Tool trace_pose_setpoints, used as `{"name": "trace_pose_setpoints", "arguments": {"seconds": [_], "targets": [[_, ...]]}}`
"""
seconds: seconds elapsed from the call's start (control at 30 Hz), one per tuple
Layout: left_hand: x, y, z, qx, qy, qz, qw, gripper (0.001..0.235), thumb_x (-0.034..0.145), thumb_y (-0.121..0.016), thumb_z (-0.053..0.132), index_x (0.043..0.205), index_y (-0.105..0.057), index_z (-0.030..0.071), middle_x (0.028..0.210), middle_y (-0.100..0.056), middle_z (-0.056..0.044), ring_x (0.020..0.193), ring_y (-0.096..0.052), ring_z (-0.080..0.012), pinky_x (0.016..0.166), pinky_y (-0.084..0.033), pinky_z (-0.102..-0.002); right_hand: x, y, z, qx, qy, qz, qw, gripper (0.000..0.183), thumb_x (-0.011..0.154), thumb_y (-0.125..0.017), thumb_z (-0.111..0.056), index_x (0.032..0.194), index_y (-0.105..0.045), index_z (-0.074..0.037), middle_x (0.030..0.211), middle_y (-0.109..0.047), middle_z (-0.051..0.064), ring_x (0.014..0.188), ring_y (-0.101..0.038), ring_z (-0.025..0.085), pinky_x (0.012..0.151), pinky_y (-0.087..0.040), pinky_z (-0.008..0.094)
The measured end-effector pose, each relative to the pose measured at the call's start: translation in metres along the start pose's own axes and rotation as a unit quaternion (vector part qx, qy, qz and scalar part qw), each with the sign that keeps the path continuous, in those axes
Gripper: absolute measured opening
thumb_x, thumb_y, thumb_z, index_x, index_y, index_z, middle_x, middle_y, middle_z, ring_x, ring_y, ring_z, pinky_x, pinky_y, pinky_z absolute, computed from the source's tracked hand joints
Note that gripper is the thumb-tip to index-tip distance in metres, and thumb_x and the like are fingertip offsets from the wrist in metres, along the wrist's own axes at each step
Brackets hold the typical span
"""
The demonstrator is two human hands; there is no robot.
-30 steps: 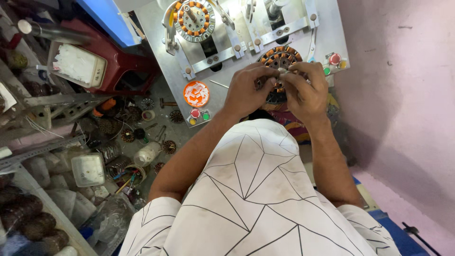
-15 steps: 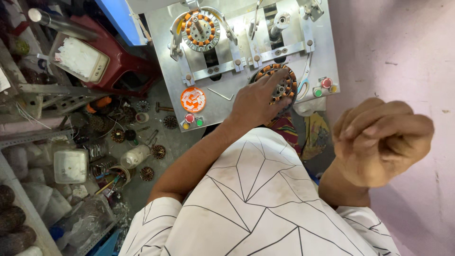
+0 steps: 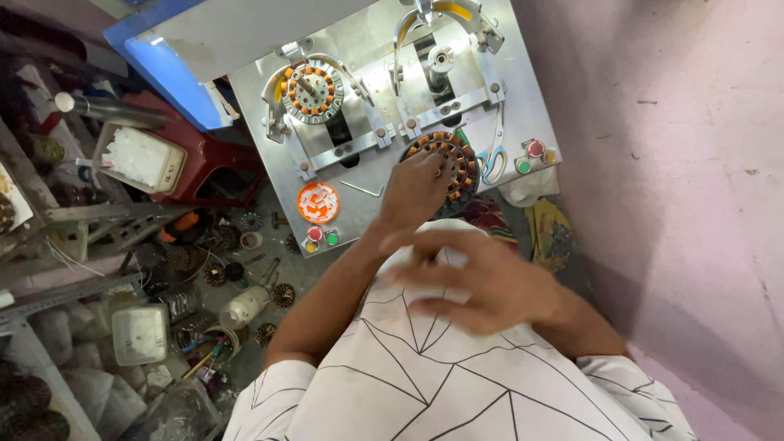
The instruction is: The person taps a motor stator with a hammer, then loads multiple stators onto an automatic winding machine, manipulates wires by hand, and uses a screwdriver and scissors to secure the coils.
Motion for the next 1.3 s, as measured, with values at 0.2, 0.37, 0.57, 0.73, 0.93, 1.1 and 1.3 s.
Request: {"name": "trace_pose_setpoints", "arguments": {"seconds": [0.2,0.37,0.57,0.73,0.93,1.1,1.3], "targets": [[-0.034,0.036,-0.021,-0.275,0.114,0.013,0.955,0.010,0.097,-0.072,0.006,0.098,-0.075,-0.004,0.085,-0.077,-0.012,0.076,-0.079,-0.0197,0.065,-0.062,-0.029,-0.056,0.090,0.149,0.151,-0.180,0.255,0.938,0.082,0.088,-0.084,-0.028,0.154,-0.042,-0.004,0.152,-0.053,0.016,0.142,-0.053,0.026,0.118,-0.044,0.039],[-0.052,0.040,-0.025,-0.408,0.088,0.042,0.908,0.013,0.100,-0.070,0.006,0.102,-0.071,-0.007,0.094,-0.075,-0.013,0.083,-0.079,-0.0230,0.072,-0.065,-0.031,-0.048,0.026,0.156,0.310,-0.157,0.083,0.934,0.137,0.060,-0.099,-0.029,0.167,-0.015,-0.014,0.171,-0.024,0.016,0.160,-0.028,0.032,0.130,-0.032,0.046],[-0.074,0.019,-0.065,-0.464,0.183,0.068,0.864,0.018,0.102,-0.068,0.009,0.107,-0.071,-0.008,0.093,-0.075,-0.016,0.083,-0.078,-0.0269,0.074,-0.065,-0.034,-0.045,0.003,0.156,0.235,-0.228,0.140,0.935,0.134,0.063,-0.098,-0.010,0.167,-0.014,-0.022,0.166,-0.032,0.017,0.156,-0.038,0.033,0.124,-0.046,0.048],[-0.117,0.003,-0.128,-0.559,0.289,0.154,0.762,0.021,0.101,-0.066,0.014,0.109,-0.069,-0.005,0.090,-0.076,-0.015,0.078,-0.077,-0.0241,0.070,-0.065,-0.036,-0.034,0.006,0.150,0.017,-0.139,0.136,0.981,0.133,0.062,-0.098,-0.011,0.162,-0.012,-0.028,0.159,-0.030,0.016,0.151,-0.034,0.036,0.106,-0.053,0.035],[-0.249,0.025,-0.253,-0.521,0.517,0.299,0.610,0.013,0.098,-0.070,0.014,0.105,-0.071,0.002,0.081,-0.070,-0.006,0.066,-0.064,-0.0099,0.055,-0.049,-0.023,-0.036,0.007,0.168,-0.099,-0.149,0.121,0.976,0.135,0.060,-0.101,-0.012,0.162,-0.014,-0.027,0.159,-0.031,0.016,0.150,-0.033,0.039,0.122,-0.043,0.051],[-0.298,0.066,-0.266,-0.426,0.588,0.428,0.539,0.027,0.092,-0.073,0.012,0.111,-0.055,0.007,0.085,-0.060,-0.007,0.059,-0.054,-0.0121,0.047,-0.042,-0.028,-0.036,-0.005,0.179,-0.097,-0.182,0.102,0.973,0.132,0.060,-0.100,-0.012,0.162,-0.016,-0.025,0.157,-0.028,0.015,0.148,-0.037,0.039,0.119,-0.046,0.047],[-0.131,0.103,-0.147,-0.379,0.222,0.260,0.860,0.043,0.097,-0.071,0.003,0.132,-0.045,0.002,0.122,-0.060,-0.007,0.085,-0.057,-0.0094,0.068,-0.047,-0.024,-0.037,-0.017,0.179,-0.116,-0.294,0.081,0.945,0.133,0.057,-0.098,-0.026,0.161,-0.017,-0.013,0.159,-0.029,0.018,0.150,-0.034,0.040,0.123,-0.036,0.049]]}}
Point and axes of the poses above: each hand's wrist, its own x-axis towards the middle knuckle, its own y-axis out of the back of the hand, z = x × y, the point moved 7 cm from there along x, towards the middle knuckle
